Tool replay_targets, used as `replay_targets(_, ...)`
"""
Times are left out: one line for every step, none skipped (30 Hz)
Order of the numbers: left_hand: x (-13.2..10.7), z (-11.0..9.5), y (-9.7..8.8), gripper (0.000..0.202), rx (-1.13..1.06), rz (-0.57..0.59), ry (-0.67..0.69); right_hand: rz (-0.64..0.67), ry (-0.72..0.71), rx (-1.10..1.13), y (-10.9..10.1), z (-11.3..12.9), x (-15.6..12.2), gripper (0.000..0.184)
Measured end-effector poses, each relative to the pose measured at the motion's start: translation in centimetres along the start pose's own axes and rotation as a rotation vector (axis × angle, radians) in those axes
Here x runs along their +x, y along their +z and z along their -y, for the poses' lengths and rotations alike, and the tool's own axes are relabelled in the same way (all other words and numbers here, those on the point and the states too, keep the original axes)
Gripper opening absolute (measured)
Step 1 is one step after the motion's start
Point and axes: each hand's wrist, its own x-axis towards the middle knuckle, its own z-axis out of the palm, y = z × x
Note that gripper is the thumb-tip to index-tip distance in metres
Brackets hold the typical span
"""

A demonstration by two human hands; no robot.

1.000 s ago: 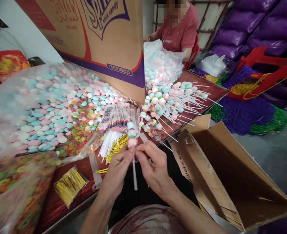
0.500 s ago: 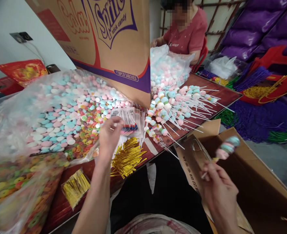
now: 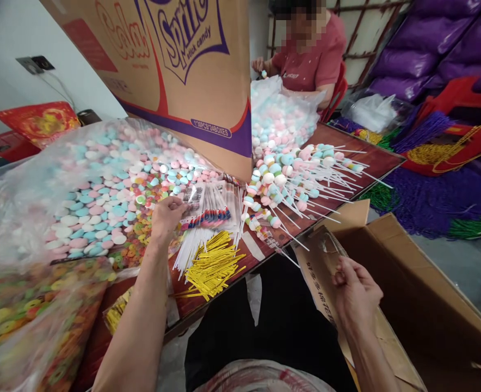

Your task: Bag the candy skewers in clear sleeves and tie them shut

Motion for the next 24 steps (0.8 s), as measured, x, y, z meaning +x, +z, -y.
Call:
replay_targets(-0.1,0.0,-0.1,0.016,-0.027,-0.006,-0.003,0.005,0.042,0.032,0.7,0.1,-0.5,0.027)
replay_targets(-0.2,-0.2,-0.3,0.016,-0.067,-0.008,-0.014,0.012,0.064,0.044,1.3,0.3,-1.1,0.03)
replay_targets(-0.5,-0.3,-0.5,0.017,-0.13,-0.006,-0.032,0.017,0.062,0.035,1.8,0.6,-1.8,0.031)
replay_targets(-1.0,-0.6,-0.6,0.02,-0.218,0.006,-0.054,0.018,0.014,-0.016,2.2,1.1,-2.5,0.03)
replay_targets(-1.6,-1.0,-0.6,0.021,-0.334,0.031,-0.078,0.021,-0.059,-0.092,2.6,1.6,-3.4,0.029)
replay_targets(-2.5,-1.4,-0.5,0.022,-0.484,0.063,-0.102,0.048,-0.13,-0.203,3.1,2.2,-4.3,0.026)
replay_targets(-3.6,-2.0,-0.2,0.02,-0.627,0.11,-0.116,0.086,-0.207,-0.283,3.7,3.0,-5.3,0.023)
replay_targets(-5.0,-2.6,0.2,0.017,-0.753,0.159,-0.131,0.175,-0.253,-0.324,4.4,3.7,-6.4,0.022)
replay_targets(-6.4,-3.2,0.8,0.015,-0.861,0.194,-0.166,0.275,-0.271,-0.326,5.3,4.4,-7.4,0.022)
replay_targets(-8.0,-3.8,1.4,0.017,-0.935,0.215,-0.2,0.394,-0.26,-0.307,6.3,5.1,-8.4,0.022)
replay_targets(-9.7,-4.4,2.1,0.019,-0.983,0.245,-0.229,0.505,-0.235,-0.271,7.5,5.6,-9.3,0.022)
replay_targets(-11.3,-4.8,2.8,0.021,-1.026,0.285,-0.267,0.597,-0.19,-0.221,8.7,5.9,-10.0,0.024)
replay_targets(-12.7,-5.2,3.4,0.022,-1.074,0.304,-0.304,0.648,-0.141,-0.152,9.9,6.2,-10.5,0.028)
replay_targets(-14.0,-5.4,3.9,0.022,-1.117,0.315,-0.335,0.68,-0.082,-0.086,11.0,6.4,-10.8,0.03)
replay_targets(-15.0,-5.5,4.3,0.021,-1.152,0.324,-0.36,0.681,-0.042,-0.032,12.0,6.4,-11.0,0.027)
replay_targets(-15.7,-5.4,4.6,0.02,-1.173,0.347,-0.378,0.664,-0.01,0.004,12.7,6.5,-10.9,0.023)
replay_targets(-16.2,-5.2,4.7,0.019,-1.184,0.357,-0.389,0.644,0.011,0.028,13.2,6.5,-10.8,0.022)
replay_targets(-16.5,-4.9,4.7,0.02,-1.179,0.378,-0.4,0.63,0.024,0.038,13.4,6.5,-10.6,0.024)
replay_targets(-16.5,-4.5,4.7,0.022,-1.164,0.403,-0.409,0.626,0.029,0.037,13.6,6.5,-10.3,0.026)
replay_targets(-16.5,-4.2,4.6,0.024,-1.145,0.422,-0.42,0.634,0.027,0.03,13.6,6.5,-10.1,0.028)
replay_targets(-16.4,-3.8,4.5,0.027,-1.127,0.436,-0.437,0.654,0.021,0.018,13.5,6.5,-9.9,0.03)
replay_targets(-16.3,-3.5,4.4,0.03,-1.114,0.437,-0.456,0.679,0.01,0.004,13.5,6.5,-9.7,0.032)
replay_targets(-16.3,-3.3,4.3,0.031,-1.11,0.427,-0.473,0.699,-0.005,-0.009,13.5,6.5,-9.7,0.034)
replay_targets(-16.3,-3.3,4.3,0.031,-1.112,0.409,-0.482,0.717,-0.017,-0.019,13.5,6.5,-9.7,0.037)
